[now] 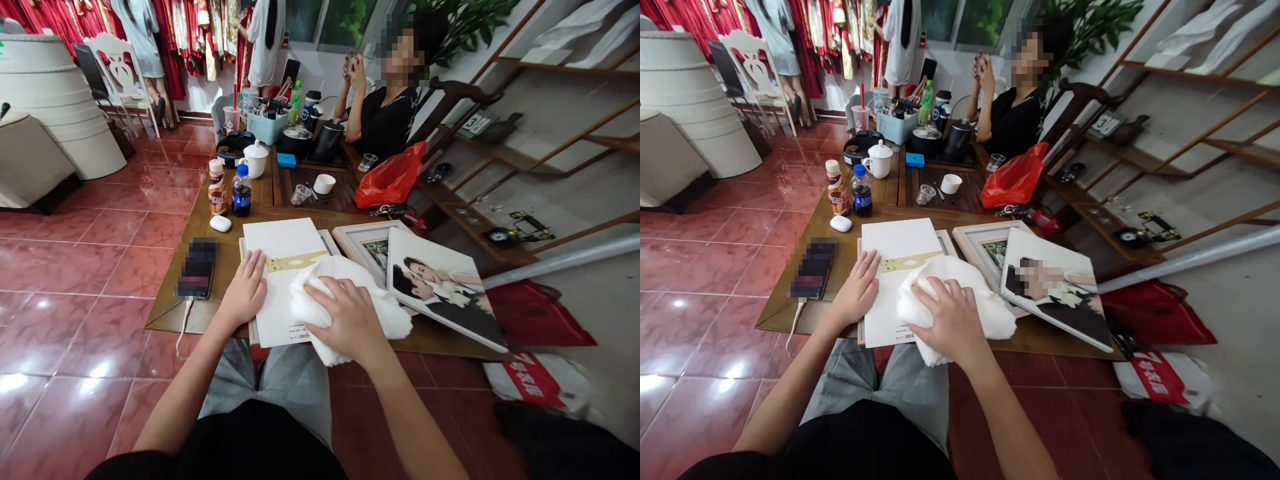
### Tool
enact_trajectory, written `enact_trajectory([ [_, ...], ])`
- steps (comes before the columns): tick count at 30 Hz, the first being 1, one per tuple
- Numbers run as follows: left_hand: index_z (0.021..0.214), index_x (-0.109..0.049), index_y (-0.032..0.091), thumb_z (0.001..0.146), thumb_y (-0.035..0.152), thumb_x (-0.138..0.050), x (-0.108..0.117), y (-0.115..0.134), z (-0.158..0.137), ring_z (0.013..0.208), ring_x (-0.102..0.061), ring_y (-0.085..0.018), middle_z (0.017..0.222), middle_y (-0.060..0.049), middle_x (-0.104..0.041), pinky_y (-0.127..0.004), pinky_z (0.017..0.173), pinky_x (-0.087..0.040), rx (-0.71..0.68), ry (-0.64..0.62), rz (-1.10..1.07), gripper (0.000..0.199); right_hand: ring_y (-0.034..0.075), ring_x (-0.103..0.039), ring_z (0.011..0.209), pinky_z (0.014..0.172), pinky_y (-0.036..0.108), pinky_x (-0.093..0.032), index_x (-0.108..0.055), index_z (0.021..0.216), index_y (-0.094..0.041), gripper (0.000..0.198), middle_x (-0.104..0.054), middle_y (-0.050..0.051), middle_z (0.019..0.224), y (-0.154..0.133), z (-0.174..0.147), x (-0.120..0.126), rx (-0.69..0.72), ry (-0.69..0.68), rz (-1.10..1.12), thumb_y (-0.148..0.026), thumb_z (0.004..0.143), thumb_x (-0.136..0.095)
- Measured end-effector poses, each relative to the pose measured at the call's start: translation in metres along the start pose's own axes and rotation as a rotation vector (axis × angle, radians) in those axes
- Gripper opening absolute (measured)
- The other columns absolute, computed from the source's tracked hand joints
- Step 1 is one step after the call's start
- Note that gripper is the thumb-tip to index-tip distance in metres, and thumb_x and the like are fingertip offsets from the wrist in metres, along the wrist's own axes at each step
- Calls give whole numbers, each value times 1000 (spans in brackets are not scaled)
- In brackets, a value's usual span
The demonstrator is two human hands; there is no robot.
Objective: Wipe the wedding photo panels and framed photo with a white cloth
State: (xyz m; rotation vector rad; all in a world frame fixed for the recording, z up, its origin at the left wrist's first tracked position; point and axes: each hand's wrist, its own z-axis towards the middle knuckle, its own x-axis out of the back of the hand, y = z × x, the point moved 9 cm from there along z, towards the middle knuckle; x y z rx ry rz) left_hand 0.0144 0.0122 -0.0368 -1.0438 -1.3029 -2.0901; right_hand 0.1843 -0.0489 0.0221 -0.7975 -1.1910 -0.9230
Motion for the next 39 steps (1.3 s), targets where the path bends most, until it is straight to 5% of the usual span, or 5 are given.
enact_trajectory([
  [5,160,-30,15,103,25,-31,1,0,0,159,-10,-27,169,-13,-25,-54,128,-19,-16,21,-4,58,35,-49,114,91,47,-36,-65,137,-32,66,-62,9,138,-49,-10,0,199,-87,142,-60,78,-74],
  [14,159,-32,11,103,26,-30,1,0,1,159,-10,-27,169,-15,-24,-51,129,-19,0,-9,6,58,33,-53,105,82,44,-38,-68,133,-28,51,-65,11,131,25,15,-1,-84,35,-57,-47,86,-66],
  [23,160,-31,13,103,26,-31,0,0,0,159,-10,-27,169,-13,-24,-52,129,-18,4,5,3,58,34,-50,109,86,44,-38,-66,135,-30,59,-64,10,133,-21,-21,2,110,-37,71,-52,80,-72],
  [32,160,-31,14,103,25,-31,2,0,0,159,-11,-28,169,-14,-26,-54,128,-20,-8,20,7,58,32,-52,101,79,43,-41,-69,131,-26,49,-65,11,129,44,6,-1,-117,69,-61,-45,86,-61],
  [39,160,-32,16,102,25,-33,3,-1,1,159,-13,-28,169,-12,-26,-53,128,-21,-4,20,10,59,34,-51,107,84,45,-39,-67,134,-27,54,-64,12,131,-3,-32,5,32,34,-24,-46,83,-68],
])
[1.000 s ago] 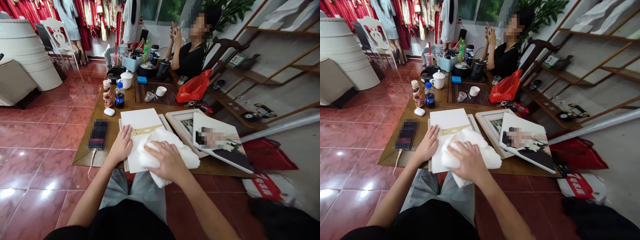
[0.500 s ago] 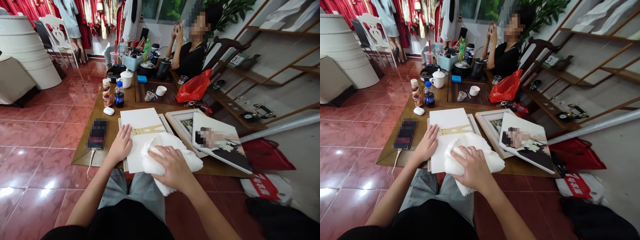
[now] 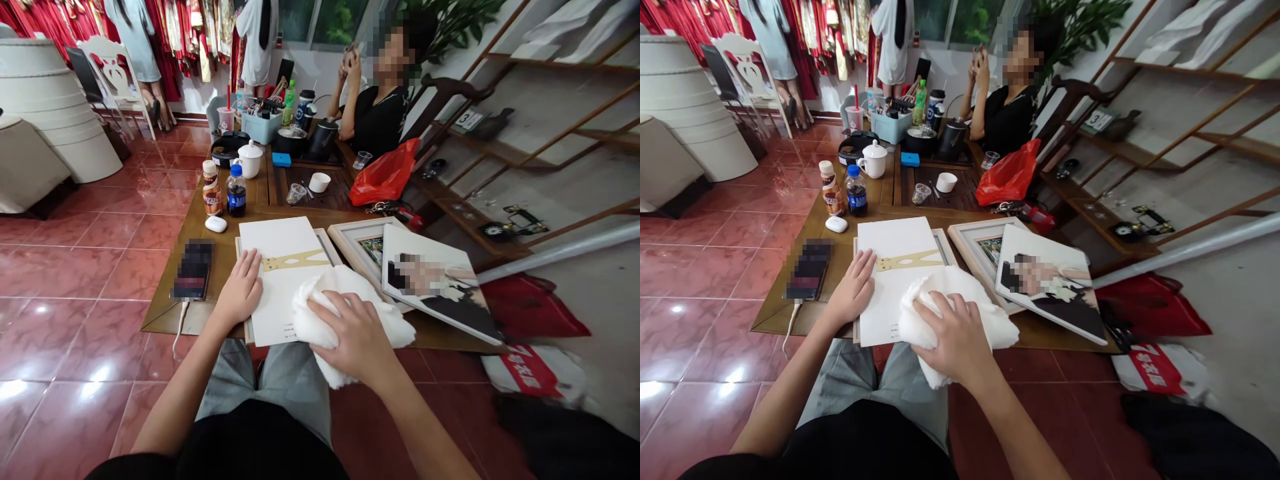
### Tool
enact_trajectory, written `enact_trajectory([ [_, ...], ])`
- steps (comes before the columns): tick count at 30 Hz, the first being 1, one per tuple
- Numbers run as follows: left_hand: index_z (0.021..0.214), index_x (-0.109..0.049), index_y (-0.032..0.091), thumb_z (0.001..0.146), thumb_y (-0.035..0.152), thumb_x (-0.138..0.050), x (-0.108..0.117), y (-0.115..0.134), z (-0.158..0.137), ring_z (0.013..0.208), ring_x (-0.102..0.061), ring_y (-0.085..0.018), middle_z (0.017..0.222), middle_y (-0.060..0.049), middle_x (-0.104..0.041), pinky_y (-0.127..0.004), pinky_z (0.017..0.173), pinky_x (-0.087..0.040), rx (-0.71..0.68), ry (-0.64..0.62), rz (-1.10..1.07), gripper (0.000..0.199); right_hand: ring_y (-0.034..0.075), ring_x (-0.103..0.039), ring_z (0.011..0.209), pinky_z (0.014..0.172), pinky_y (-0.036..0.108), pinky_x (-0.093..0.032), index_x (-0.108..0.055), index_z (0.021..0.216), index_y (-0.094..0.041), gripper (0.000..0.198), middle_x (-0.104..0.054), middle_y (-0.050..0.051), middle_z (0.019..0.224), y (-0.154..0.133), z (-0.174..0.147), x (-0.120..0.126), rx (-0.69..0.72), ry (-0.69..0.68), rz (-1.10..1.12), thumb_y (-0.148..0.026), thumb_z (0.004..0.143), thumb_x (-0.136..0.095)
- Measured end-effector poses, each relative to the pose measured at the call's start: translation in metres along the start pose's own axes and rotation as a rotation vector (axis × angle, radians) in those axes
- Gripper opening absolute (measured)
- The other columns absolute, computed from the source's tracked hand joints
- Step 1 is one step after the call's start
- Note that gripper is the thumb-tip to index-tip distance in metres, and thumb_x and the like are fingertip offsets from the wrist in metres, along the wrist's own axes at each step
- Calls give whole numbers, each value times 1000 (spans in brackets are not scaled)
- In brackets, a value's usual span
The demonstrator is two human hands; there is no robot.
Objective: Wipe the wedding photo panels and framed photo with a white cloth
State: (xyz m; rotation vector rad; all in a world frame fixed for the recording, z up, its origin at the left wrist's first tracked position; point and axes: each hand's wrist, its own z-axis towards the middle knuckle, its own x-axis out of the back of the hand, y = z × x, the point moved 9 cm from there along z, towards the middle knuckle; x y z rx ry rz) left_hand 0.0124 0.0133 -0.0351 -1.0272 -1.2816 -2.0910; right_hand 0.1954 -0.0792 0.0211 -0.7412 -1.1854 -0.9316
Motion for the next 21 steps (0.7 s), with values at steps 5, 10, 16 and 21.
enact_trajectory([
  [5,161,-30,17,103,27,-32,-1,-2,0,159,-12,-28,169,-12,-25,-54,128,-20,2,-2,-6,59,33,-52,106,83,44,-40,-69,131,-28,53,-66,11,128,12,-2,0,-32,28,-10,-46,82,-67],
  [10,160,-32,14,103,26,-31,-2,-2,0,159,-11,-28,169,-13,-25,-53,128,-19,4,-3,0,58,32,-54,100,79,44,-43,-69,130,-26,49,-66,10,126,37,17,-1,-146,66,-64,-43,84,-64],
  [16,159,-33,15,103,27,-31,0,1,-1,159,-11,-26,169,-12,-26,-51,129,-19,15,4,0,57,32,-55,101,78,44,-45,-68,131,-23,47,-64,12,126,33,-7,-1,-135,65,-88,-43,88,-61],
  [21,159,-33,12,103,26,-31,0,2,-1,159,-10,-27,169,-14,-24,-51,129,-18,14,-13,-2,58,33,-55,100,77,44,-45,-67,131,-22,47,-63,13,127,32,-39,0,-120,57,-107,-42,89,-59],
])
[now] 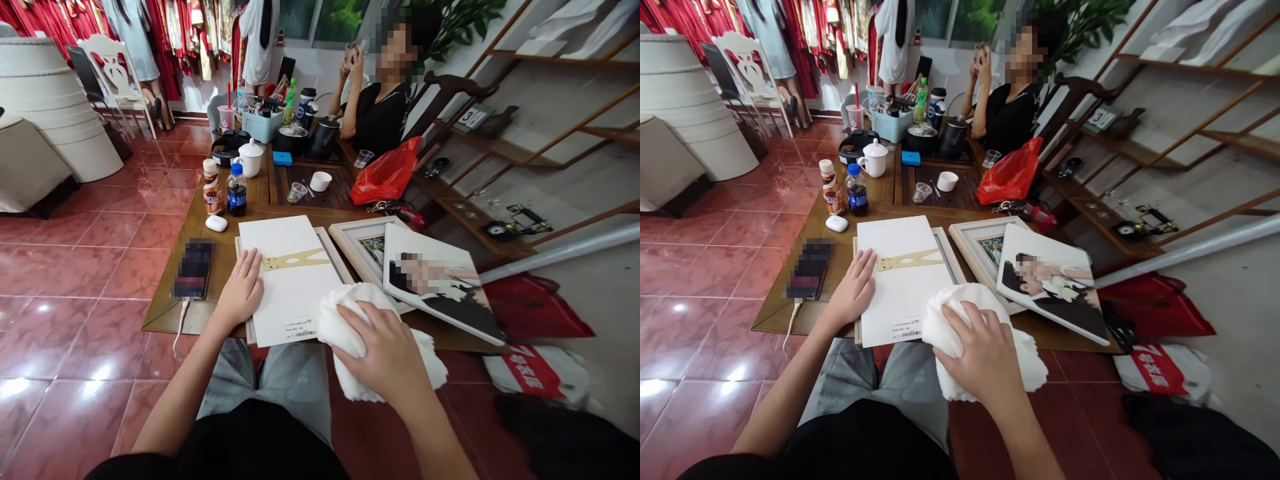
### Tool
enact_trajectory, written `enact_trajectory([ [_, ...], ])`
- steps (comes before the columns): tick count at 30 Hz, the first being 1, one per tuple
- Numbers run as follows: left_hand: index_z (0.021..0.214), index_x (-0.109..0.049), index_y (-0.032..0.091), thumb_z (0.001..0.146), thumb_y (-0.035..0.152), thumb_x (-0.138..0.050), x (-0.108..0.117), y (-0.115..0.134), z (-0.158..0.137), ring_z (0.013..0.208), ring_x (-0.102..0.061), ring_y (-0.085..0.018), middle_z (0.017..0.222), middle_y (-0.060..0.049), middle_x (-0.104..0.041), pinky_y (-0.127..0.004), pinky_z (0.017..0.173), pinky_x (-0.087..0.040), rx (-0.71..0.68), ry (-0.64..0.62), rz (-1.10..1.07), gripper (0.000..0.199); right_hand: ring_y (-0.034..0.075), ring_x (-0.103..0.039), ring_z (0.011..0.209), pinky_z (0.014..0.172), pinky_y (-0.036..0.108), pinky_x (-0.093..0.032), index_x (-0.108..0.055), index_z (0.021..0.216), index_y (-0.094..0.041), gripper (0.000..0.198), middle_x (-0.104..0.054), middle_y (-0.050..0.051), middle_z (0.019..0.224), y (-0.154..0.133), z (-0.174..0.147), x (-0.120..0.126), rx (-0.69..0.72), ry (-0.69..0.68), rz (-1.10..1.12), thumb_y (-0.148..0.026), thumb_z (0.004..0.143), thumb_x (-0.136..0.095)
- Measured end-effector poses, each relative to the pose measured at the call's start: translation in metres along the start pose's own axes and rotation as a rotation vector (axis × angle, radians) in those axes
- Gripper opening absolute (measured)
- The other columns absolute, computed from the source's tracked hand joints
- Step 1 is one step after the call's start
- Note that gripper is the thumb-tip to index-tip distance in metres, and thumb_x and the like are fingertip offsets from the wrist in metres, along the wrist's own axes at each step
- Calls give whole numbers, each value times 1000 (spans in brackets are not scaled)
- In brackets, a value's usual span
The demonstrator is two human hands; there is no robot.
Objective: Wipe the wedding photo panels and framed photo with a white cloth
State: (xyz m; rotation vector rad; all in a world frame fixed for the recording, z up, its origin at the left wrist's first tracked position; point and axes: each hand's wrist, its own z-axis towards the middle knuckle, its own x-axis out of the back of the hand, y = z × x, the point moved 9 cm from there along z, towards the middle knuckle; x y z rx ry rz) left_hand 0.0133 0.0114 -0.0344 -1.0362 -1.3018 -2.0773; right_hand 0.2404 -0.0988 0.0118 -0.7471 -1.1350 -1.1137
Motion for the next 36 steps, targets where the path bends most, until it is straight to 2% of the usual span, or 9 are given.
enact_trajectory([
  [4,160,-31,15,103,27,-31,0,-3,0,159,-10,-28,169,-13,-24,-53,128,-19,-13,-4,-21,58,32,-56,99,77,44,-44,-68,129,-22,46,-65,12,127,-2,11,3,-40,-15,-26,-43,89,-59],
  [10,160,-30,14,103,28,-30,-1,-5,1,159,-10,-28,169,-13,-24,-53,128,-19,-24,-24,17,58,32,-57,102,77,42,-41,-66,134,-26,51,-66,10,126,-3,64,-5,-186,-103,-42,-47,87,-65],
  [14,156,-36,12,101,27,-32,8,0,3,158,-18,-28,167,-14,-29,-49,127,-25,10,-56,120,57,31,-58,100,79,41,-42,-67,132,-25,50,-67,10,121,-3,75,-1,-166,-99,-20,-46,87,-66],
  [16,152,-42,13,99,27,-38,17,7,6,155,-27,-29,164,-14,-37,-48,125,-31,29,-74,195,56,30,-59,99,79,40,-42,-68,130,-24,49,-68,9,119,1,70,12,-126,-9,12,-46,86,-67],
  [18,145,-49,17,96,28,-44,28,14,12,148,-39,-29,157,-12,-47,-48,119,-38,48,-81,277,51,29,-60,98,79,39,-43,-69,127,-22,48,-68,10,120,11,60,35,-107,156,33,-46,86,-64],
  [22,126,-62,20,95,22,-43,41,26,34,128,-56,-29,137,-11,-63,-47,109,-43,103,-94,440,36,32,-60,98,79,40,-44,-69,123,-15,50,-66,15,117,50,41,83,-160,469,3,-49,88,-58],
  [25,130,-60,19,99,24,-40,39,32,61,127,-56,-29,138,-12,-61,-46,108,-43,87,-121,489,37,34,-58,98,77,41,-41,-67,126,-13,54,-64,18,119,90,45,98,-298,496,-69,-51,88,-59],
  [29,134,-58,20,99,22,-38,29,27,104,127,-54,-30,139,-12,-59,-47,107,-43,82,-148,509,40,35,-55,102,79,43,-37,-66,130,-16,55,-62,19,124,141,69,83,-441,324,-110,-52,89,-59],
  [36,138,-54,19,103,30,-31,6,-4,159,132,-50,-32,140,-16,-55,-50,106,-43,164,-228,500,44,38,-53,113,91,52,-43,-62,137,-24,57,-56,16,137,189,96,2,-516,-44,-64,-56,91,-52],
])
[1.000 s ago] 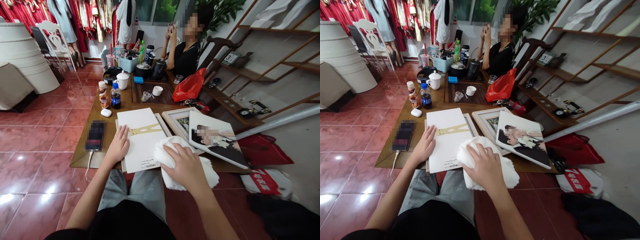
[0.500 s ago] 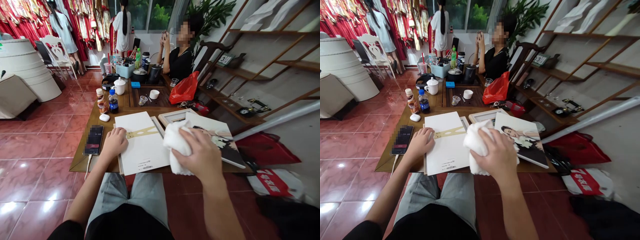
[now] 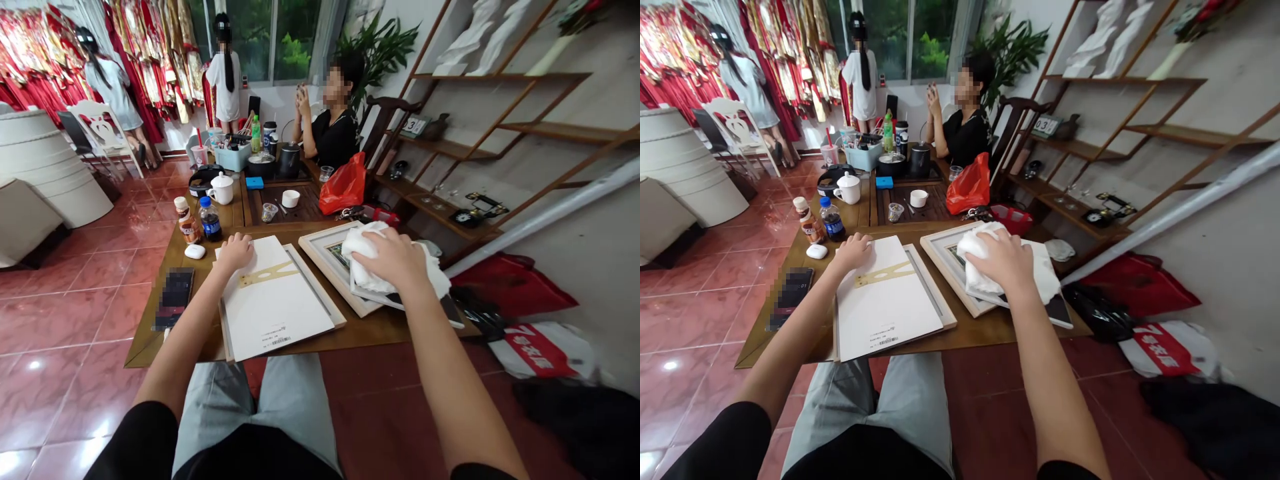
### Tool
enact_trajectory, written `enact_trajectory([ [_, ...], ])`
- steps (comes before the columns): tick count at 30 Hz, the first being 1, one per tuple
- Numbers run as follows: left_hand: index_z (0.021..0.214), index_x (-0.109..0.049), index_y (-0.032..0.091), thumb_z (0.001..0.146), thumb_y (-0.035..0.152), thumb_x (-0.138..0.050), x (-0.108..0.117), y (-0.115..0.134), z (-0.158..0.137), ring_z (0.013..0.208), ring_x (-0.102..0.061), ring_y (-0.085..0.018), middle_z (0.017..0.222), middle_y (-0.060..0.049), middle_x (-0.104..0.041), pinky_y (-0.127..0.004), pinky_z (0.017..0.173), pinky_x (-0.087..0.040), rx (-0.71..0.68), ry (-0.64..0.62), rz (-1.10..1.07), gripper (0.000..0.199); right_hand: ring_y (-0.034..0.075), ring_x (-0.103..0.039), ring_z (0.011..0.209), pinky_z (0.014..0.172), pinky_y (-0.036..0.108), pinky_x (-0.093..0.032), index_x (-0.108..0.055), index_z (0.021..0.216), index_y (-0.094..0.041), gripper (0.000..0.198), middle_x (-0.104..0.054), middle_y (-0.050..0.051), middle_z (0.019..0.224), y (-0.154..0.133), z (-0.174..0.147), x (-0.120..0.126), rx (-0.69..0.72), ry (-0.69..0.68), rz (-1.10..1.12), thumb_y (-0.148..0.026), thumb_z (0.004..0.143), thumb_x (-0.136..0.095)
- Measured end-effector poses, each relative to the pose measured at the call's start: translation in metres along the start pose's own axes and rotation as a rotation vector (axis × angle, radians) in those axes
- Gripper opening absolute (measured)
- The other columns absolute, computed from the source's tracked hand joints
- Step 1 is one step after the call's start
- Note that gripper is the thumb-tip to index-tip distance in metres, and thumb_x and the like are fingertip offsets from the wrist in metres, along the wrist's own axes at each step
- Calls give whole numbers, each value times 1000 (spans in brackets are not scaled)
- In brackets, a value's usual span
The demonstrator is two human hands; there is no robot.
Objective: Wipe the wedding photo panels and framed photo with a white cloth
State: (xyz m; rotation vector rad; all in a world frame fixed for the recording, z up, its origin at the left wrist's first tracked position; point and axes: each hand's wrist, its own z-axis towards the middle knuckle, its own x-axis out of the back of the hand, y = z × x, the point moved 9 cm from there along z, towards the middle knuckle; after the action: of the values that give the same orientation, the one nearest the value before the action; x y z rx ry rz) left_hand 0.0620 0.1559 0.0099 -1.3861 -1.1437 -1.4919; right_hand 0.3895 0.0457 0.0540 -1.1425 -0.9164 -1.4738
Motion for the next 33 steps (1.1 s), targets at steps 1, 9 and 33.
enact_trajectory([
  [1,138,-54,20,103,31,-30,-3,-2,5,132,-50,-32,139,-15,-56,-50,107,-42,6,-9,-10,43,39,-53,115,93,54,-43,-61,138,-24,58,-56,17,138,2,2,-11,-6,-46,2,-57,91,-50],
  [9,131,-56,20,105,40,-24,-14,-13,25,133,-52,-32,139,-15,-58,-51,109,-41,55,-63,-52,46,43,-46,132,101,63,-39,-49,144,-20,69,-48,20,150,-2,-26,-3,-6,89,141,-61,89,-53],
  [33,121,-65,20,104,38,-21,-26,-16,35,124,-63,-30,134,-14,-68,-43,103,-47,5,-96,-26,50,11,-50,47,41,22,-32,-63,76,-19,54,-62,0,57,-161,-215,-78,-330,-496,1855,-73,77,-71],
])
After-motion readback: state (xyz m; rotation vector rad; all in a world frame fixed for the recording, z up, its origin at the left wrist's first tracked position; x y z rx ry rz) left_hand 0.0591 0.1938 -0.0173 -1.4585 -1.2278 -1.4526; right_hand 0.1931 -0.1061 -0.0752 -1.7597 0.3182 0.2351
